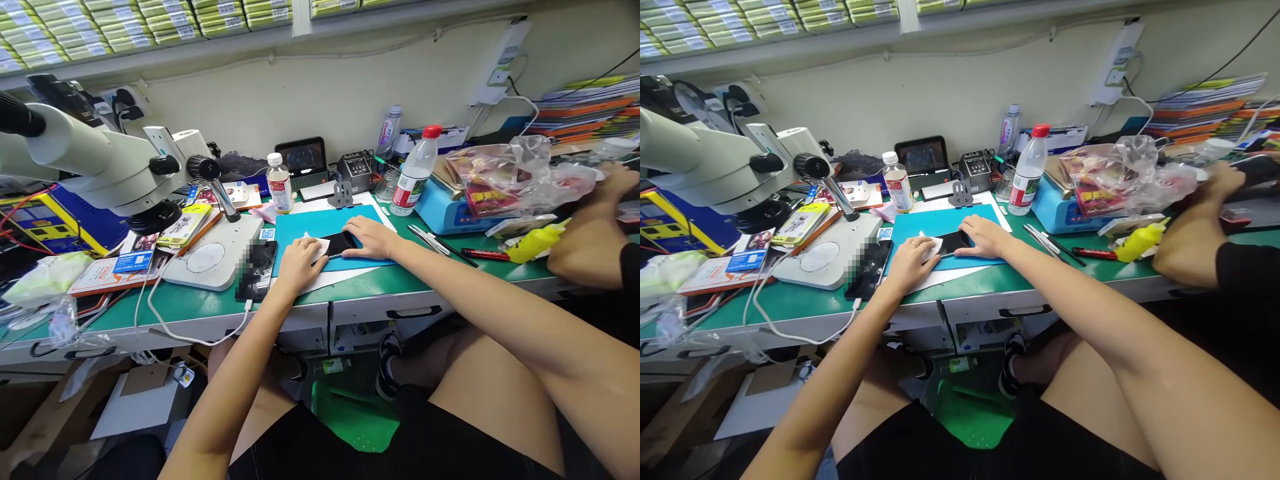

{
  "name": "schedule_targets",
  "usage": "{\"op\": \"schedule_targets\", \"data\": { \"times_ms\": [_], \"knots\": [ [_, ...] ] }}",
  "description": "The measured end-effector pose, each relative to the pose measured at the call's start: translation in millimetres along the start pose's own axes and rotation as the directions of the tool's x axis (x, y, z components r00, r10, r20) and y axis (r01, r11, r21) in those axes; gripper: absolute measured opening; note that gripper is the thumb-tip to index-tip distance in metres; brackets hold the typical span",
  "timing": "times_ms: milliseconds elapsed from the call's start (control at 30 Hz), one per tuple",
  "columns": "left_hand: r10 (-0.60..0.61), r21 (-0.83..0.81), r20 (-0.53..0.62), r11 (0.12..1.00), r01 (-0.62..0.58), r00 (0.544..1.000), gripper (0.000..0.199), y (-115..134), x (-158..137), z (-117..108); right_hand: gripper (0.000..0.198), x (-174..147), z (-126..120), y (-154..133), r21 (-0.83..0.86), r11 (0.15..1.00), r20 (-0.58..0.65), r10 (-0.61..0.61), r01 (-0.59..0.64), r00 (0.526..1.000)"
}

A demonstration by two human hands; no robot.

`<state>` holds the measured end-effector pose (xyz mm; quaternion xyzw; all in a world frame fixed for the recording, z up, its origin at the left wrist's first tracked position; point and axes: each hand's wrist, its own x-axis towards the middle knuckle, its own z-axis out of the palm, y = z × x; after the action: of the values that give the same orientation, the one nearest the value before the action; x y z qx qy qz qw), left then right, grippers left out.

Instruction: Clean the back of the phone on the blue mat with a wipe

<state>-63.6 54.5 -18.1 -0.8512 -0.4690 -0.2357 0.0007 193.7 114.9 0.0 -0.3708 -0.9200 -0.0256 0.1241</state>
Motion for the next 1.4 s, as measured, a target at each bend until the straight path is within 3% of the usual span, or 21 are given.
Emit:
{"op": "schedule_targets", "data": {
  "times_ms": [100,267,433,500,600,767,900,1067,1267,1400],
  "knots": [
    [0.032,0.008,0.026,0.999,-0.032,0.999,0.035,1.4,-0.2,2.7,0.084,-0.9,1.9,2.5,0.067,0.997,-0.002,0.028,-0.028,1.000],
    [0.059,0.008,0.104,0.998,-0.060,0.993,0.040,0.5,11.1,-0.5,0.073,-4.0,1.2,3.0,0.192,0.981,-0.010,0.041,-0.038,0.999],
    [0.190,-0.069,0.365,0.982,-0.177,0.912,0.045,-2.5,48.3,-9.9,0.069,-1.3,-8.0,17.6,0.167,0.986,0.040,0.013,-0.019,0.999],
    [0.232,-0.102,0.385,0.973,-0.208,0.893,0.048,0.1,65.3,-8.6,0.070,0.7,-12.6,30.1,0.154,0.988,0.082,-0.006,-0.007,0.997],
    [0.191,-0.097,0.377,0.981,-0.166,0.907,0.054,8.6,86.3,-4.9,0.068,1.8,-16.0,46.9,0.153,0.988,0.105,0.010,-0.026,0.994],
    [0.159,0.011,0.464,0.983,-0.185,0.872,0.028,22.7,98.5,-9.7,0.065,-5.2,-11.6,52.6,0.170,0.985,0.093,0.020,-0.036,0.995],
    [0.196,-0.014,0.421,0.978,-0.210,0.886,0.023,23.9,89.6,-10.6,0.078,-13.1,-8.0,49.7,0.266,0.963,0.088,0.031,-0.054,0.996],
    [0.278,-0.116,0.346,0.960,-0.253,0.896,0.045,31.0,77.3,2.9,0.091,-15.9,-9.5,50.9,0.356,0.930,0.103,0.055,-0.089,0.993],
    [0.366,-0.147,0.290,0.930,-0.336,0.884,0.040,52.2,77.5,8.2,0.077,-16.3,-12.1,53.2,0.434,0.898,0.108,0.028,-0.072,0.994],
    [0.331,-0.143,0.277,0.943,-0.302,0.902,0.034,49.7,81.4,6.1,0.050,-15.9,-16.2,49.2,0.425,0.905,-0.024,0.024,-0.011,0.999]
  ]
}}
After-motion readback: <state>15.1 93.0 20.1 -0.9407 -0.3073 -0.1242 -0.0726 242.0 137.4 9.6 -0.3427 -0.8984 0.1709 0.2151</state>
